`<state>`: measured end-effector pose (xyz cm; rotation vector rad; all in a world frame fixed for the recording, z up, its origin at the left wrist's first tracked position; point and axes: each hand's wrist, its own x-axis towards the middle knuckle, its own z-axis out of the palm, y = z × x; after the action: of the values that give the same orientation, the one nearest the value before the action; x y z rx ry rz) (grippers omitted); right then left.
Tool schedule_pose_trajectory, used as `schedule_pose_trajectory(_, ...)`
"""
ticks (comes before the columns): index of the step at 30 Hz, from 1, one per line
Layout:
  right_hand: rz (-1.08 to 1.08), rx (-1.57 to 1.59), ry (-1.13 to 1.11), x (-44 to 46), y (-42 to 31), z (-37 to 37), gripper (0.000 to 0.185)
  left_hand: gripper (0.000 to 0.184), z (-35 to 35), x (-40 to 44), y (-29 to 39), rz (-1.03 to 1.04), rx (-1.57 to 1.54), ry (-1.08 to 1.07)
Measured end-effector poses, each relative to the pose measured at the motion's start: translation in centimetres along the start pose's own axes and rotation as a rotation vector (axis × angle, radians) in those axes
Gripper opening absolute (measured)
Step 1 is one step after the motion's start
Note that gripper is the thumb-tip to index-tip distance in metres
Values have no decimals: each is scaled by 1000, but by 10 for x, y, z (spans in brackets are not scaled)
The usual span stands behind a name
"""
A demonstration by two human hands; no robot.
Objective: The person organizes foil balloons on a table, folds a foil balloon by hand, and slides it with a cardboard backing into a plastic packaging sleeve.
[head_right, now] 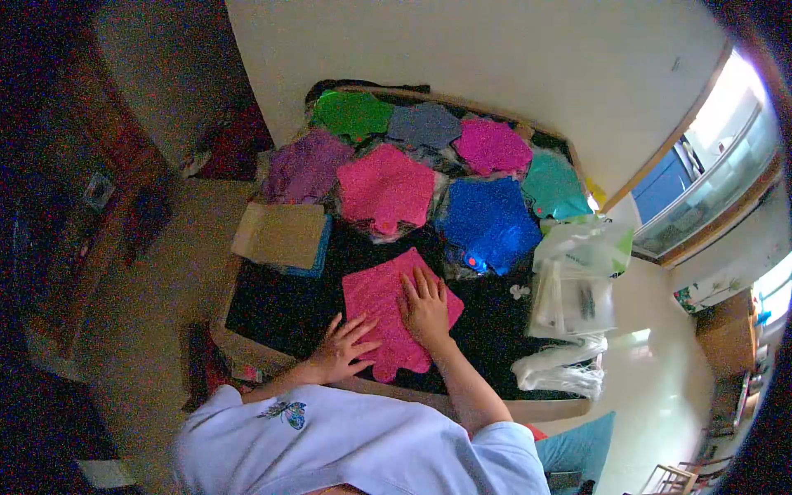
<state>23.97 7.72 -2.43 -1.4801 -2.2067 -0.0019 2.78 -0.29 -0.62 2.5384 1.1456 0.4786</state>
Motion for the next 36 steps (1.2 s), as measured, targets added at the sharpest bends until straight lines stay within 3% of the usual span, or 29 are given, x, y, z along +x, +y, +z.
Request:
schedule_pose_trajectory(15, -13, 37, -49, -2, -4, -2, 44, 40, -6, 1, 2, 1, 28, -23)
schedule_pose_trajectory(17, -12, 63, -56, 0, -7, -3, 44, 39, -19, 8, -3, 40, -66, 77)
schedule_pose_trajectory(19, 33, 131, -70, 2, -9, -13, 46, 32, -52, 22, -26, 114, 61, 207)
schedule_pose_trajectory(21, -3, 121, -96, 13, -11, -26, 46, 24, -112, 37, -49, -88, -12, 201)
schedule_pose_trajectory(23, -91, 131, -68, 35, -15, -37, 45, 17, -135, 46, -99, -215, 84, 434)
schedule_pose_trajectory(26, -185, 130, 39, 96, -20, -40, 42, 16, -181, 78, -159, -295, 159, 292)
schedule_pose_trajectory(29, -311, 51, 78, 172, -2, -11, 39, 19, -179, 107, -230, -379, 164, 151)
schedule_pose_trajectory(33, -246, 32, -17, 231, 23, 51, 38, 24, -164, 125, -274, -365, 389, -65)
schedule_pose_trajectory(35, -213, 24, -63, 236, 23, 60, 38, 26, -150, 126, -284, -312, 355, -55)
schedule_pose_trajectory(36, -100, -40, -98, 230, 16, 62, 38, 29, -147, 128, -291, -264, 315, -46)
